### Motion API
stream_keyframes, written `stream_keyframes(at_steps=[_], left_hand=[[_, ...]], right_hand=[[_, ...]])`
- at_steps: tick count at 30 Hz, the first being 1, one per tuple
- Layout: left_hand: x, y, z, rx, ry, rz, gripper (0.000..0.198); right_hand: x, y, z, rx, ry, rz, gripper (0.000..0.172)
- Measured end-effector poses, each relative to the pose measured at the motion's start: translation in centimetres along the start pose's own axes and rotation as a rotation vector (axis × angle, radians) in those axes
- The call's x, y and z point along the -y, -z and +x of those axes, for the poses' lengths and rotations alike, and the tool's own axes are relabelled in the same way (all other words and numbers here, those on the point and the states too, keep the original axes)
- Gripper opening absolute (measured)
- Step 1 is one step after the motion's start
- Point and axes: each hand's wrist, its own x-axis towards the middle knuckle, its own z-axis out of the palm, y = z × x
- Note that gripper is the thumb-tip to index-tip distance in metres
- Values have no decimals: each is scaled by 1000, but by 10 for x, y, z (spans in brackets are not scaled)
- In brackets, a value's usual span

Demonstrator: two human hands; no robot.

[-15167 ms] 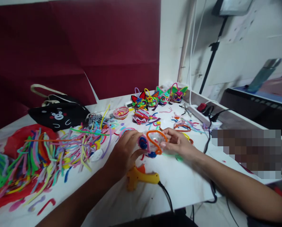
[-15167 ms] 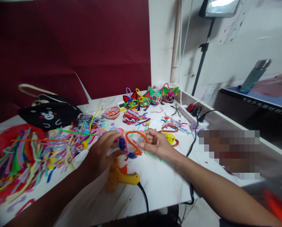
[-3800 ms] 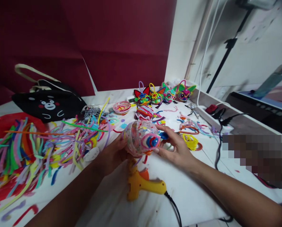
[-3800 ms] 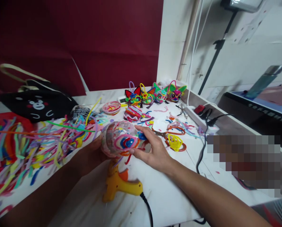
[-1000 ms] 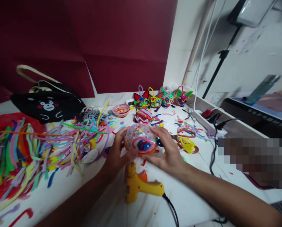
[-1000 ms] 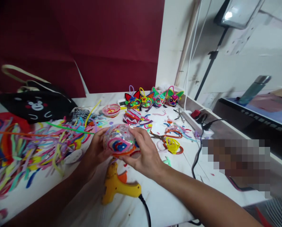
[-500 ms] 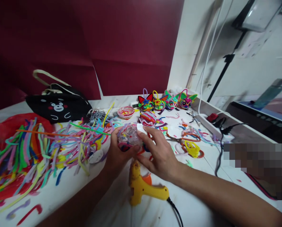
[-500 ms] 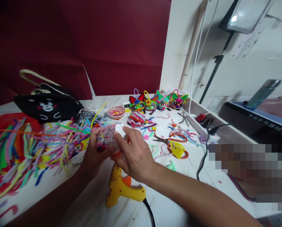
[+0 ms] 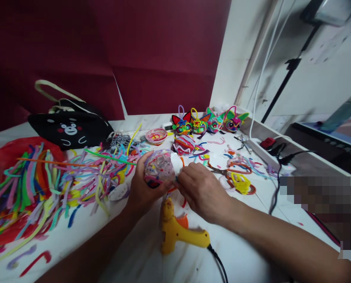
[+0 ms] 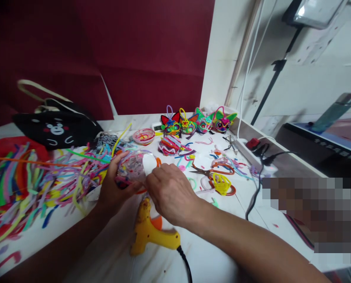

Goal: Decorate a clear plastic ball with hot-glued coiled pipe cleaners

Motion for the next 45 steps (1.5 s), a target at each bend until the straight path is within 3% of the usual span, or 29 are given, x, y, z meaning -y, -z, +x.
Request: stream_keyframes(at_steps=[4, 13, 20, 23, 27, 31, 35, 42, 45], left_hand=[[0, 0, 1, 39, 43, -72, 80], [13, 1, 1, 108, 93, -200, 80], [20, -1, 3, 104, 202, -462, 63], [19, -2, 5, 109, 238, -570, 67], [14, -4, 8, 31, 406, -712, 67], [6, -4, 12, 12, 498, -832, 52], [-1, -2, 13, 2, 555, -947, 49], [-2, 1, 12, -13, 567, -1006, 49], [-2, 1, 12, 12, 582, -1023, 50]], right_hand=[[-4, 2, 0, -33, -7, 248, 26], [-6, -1, -3, -131, -18, 491, 25], [0, 20, 3, -20, -163, 834, 23], [-1, 24, 6, -61, -169, 955, 20], [-10, 16, 6, -137, -416, 1105, 24], [-17, 0, 5, -12, -669, 1293, 33], [-16, -16, 5, 37, -787, 1346, 29], [-18, -31, 2, -67, -1001, 1484, 11], [-20, -34, 1, -127, -1012, 1485, 24]])
